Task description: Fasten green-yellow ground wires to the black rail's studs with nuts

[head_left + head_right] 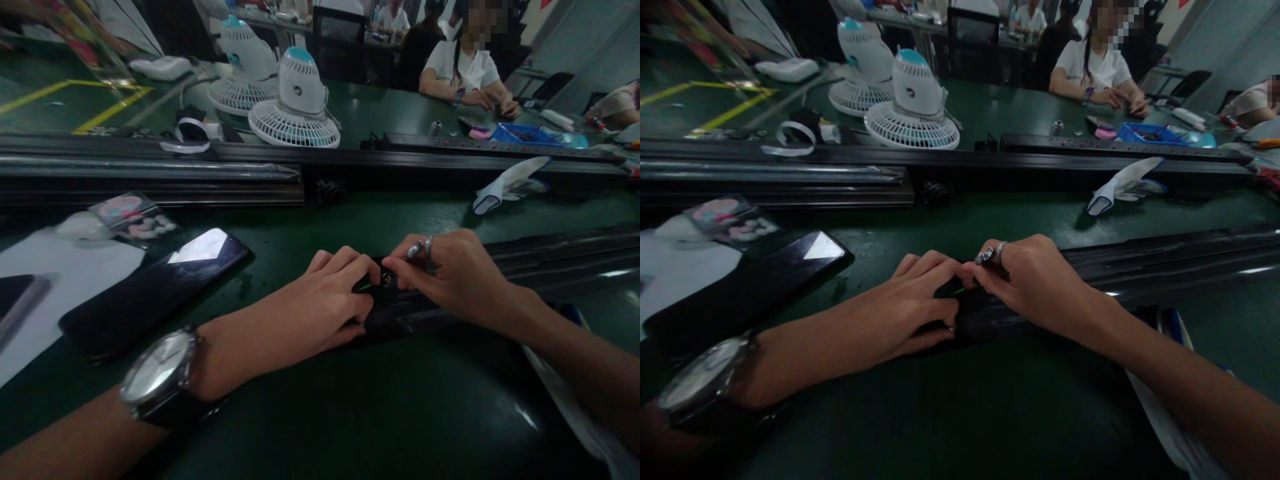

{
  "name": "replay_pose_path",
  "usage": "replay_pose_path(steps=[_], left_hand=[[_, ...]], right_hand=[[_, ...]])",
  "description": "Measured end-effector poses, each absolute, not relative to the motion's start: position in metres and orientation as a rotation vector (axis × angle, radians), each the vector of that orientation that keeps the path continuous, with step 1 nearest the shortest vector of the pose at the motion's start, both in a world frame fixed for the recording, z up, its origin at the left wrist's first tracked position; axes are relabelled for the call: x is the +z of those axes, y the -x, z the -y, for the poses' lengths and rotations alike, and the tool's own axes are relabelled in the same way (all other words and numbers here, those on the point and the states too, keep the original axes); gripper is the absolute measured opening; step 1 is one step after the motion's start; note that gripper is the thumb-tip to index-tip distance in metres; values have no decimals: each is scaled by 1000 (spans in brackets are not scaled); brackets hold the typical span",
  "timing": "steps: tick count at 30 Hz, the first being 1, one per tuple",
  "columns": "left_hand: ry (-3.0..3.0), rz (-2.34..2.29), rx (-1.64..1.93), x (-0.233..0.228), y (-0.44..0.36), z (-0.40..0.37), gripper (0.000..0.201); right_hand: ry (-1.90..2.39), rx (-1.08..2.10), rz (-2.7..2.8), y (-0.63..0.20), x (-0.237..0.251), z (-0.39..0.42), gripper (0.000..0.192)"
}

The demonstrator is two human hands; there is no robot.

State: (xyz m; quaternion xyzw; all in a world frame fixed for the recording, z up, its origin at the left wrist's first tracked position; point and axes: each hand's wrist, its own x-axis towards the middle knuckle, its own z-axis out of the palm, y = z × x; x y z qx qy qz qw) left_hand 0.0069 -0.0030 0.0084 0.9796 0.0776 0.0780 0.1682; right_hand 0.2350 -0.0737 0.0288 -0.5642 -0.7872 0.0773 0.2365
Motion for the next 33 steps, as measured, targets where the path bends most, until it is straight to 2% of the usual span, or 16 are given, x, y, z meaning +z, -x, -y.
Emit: replay_pose_path(steps=[9,17,33], left_hand=[[-2762,-208,266,7,-7,3,5],[-2785,-204,245,5,-6,2,3],[-2814,-196,187,5,-7,1,6]], right_hand=[[1203,335,2523,-250,49,75,21],[1431,175,2152,-243,47,75,23],[1568,105,2091,-234,39,77,27]])
